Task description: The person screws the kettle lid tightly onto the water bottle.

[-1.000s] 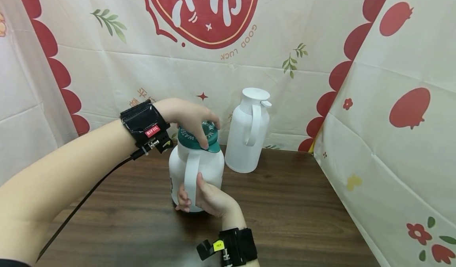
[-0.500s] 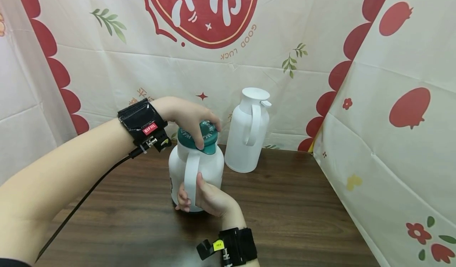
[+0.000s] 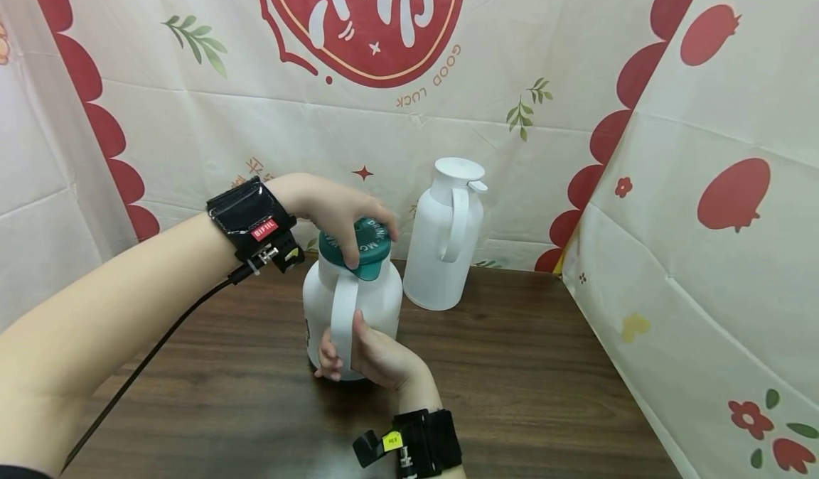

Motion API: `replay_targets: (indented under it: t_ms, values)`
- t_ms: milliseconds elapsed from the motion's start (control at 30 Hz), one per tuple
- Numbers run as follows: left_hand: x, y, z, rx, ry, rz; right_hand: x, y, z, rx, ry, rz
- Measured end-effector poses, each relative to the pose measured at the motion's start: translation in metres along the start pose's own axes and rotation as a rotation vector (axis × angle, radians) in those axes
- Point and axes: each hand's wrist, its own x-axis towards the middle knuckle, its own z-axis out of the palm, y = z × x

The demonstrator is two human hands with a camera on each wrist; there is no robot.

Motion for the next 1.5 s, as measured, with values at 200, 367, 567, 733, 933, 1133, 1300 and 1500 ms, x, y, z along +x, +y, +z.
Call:
replay_targets:
  t_ms: [200, 367, 567, 733, 933, 1133, 1300, 1500]
  values:
    - [-0.003, -0.004, 0.0, -0.048, -0.007, 0.015, 0.001, 0.001, -0.001, -0.009, -0.006, 0.004]
    - [-0.005, -0.005, 0.001, -0.1, -0.019, 0.014, 0.001, 0.0, -0.001, -0.013, -0.012, 0.006]
    - [-0.004, -0.005, 0.003, -0.097, 0.005, 0.012, 0.0, 0.001, 0.0, -0.001, -0.025, -0.002]
    - [-0.004, 0.0, 0.004, -0.032, 0.087, 0.034, 0.0, 0.002, 0.0, -0.001, -0.026, -0.007]
    - [-0.007, 0.008, 0.001, -0.015, 0.197, 0.009, 0.001, 0.002, -0.001, 0.0, -0.019, -0.011]
    - [-0.011, 0.012, 0.004, -0.032, 0.299, -0.147, 0.001, 0.003, -0.002, -0.008, -0.012, -0.007]
    - [-0.009, 0.016, 0.011, 0.008, 0.3, -0.283, 0.001, 0.003, -0.002, -0.013, -0.01, -0.012]
    - [-0.007, 0.023, 0.015, 0.053, 0.27, -0.376, 0.001, 0.003, -0.002, -0.007, -0.01, -0.013]
